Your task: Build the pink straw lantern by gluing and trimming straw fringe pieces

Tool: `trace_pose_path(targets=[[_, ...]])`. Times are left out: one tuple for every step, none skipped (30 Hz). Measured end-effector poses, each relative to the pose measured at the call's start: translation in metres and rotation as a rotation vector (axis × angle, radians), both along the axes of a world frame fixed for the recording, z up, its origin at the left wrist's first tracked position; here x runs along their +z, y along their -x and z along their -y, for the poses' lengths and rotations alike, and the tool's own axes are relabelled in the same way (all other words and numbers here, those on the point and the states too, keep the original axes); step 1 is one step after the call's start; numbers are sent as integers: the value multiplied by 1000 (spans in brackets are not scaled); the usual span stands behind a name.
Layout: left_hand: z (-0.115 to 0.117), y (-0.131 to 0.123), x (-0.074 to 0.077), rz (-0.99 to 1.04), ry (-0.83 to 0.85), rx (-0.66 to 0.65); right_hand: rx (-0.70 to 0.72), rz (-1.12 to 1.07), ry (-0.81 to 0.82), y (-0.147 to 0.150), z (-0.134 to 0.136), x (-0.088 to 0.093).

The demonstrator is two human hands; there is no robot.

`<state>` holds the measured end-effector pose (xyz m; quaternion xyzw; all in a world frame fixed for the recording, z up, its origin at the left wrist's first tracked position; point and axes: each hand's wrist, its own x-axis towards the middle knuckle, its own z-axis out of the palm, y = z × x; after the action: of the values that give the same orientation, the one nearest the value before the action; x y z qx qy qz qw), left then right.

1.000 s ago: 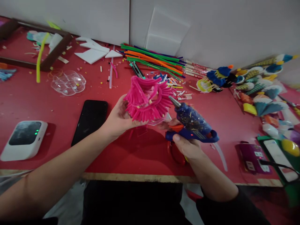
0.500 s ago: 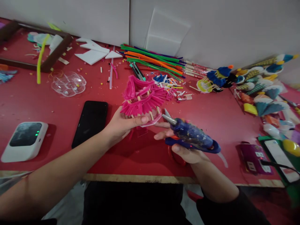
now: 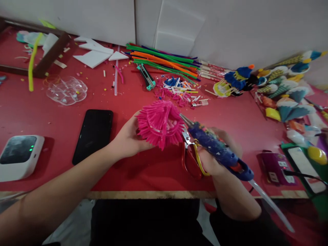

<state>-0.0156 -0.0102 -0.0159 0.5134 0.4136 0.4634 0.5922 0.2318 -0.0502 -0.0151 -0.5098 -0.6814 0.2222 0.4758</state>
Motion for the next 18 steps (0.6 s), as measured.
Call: trace_pose_path(targets=[[0,0,0,-3,-3,-10,-15,-21,-80,5,0,3],[1,0,0,-6,-5,-16,-25,-45,-152,9,0,5],[1,1,0,-9,-3,-21,-36,-70,-206,13,1,8],[1,1,-1,-10,3,-26,-45,-87,-233,15,1,9],[1,1,-1,-6,8,-31,-52,-92,-233,16,1,11],[1,1,-1,4,12,-38,-55,-81,-216,15,1,12],[1,1,-2,14,14,-45,-57,-57,-201,14,1,12],[0,1,-2,23,13,-50,-49,-21,-188,12,1,13],[0,1,-2,31,11,-51,-35,18,-176,9,1,13],[0,0,-2,37,10,-54,-19,51,-166,7,1,14],[0,0,-2,42,9,-58,-12,73,-161,6,1,15],[0,-1,-2,50,9,-62,-10,84,-163,6,1,15],[0,-2,-1,59,11,-67,-11,86,-161,7,0,15],[0,-2,-1,66,13,-73,-25,76,-167,8,0,15],[0,-3,0,69,16,-79,-47,53,-178,11,0,15],[0,-3,1,66,18,-80,-60,33,-185,14,0,14],[1,-3,1,61,22,-82,-73,14,-190,16,-1,14],[1,-3,2,56,26,-83,-88,-7,-204,18,-1,13]])
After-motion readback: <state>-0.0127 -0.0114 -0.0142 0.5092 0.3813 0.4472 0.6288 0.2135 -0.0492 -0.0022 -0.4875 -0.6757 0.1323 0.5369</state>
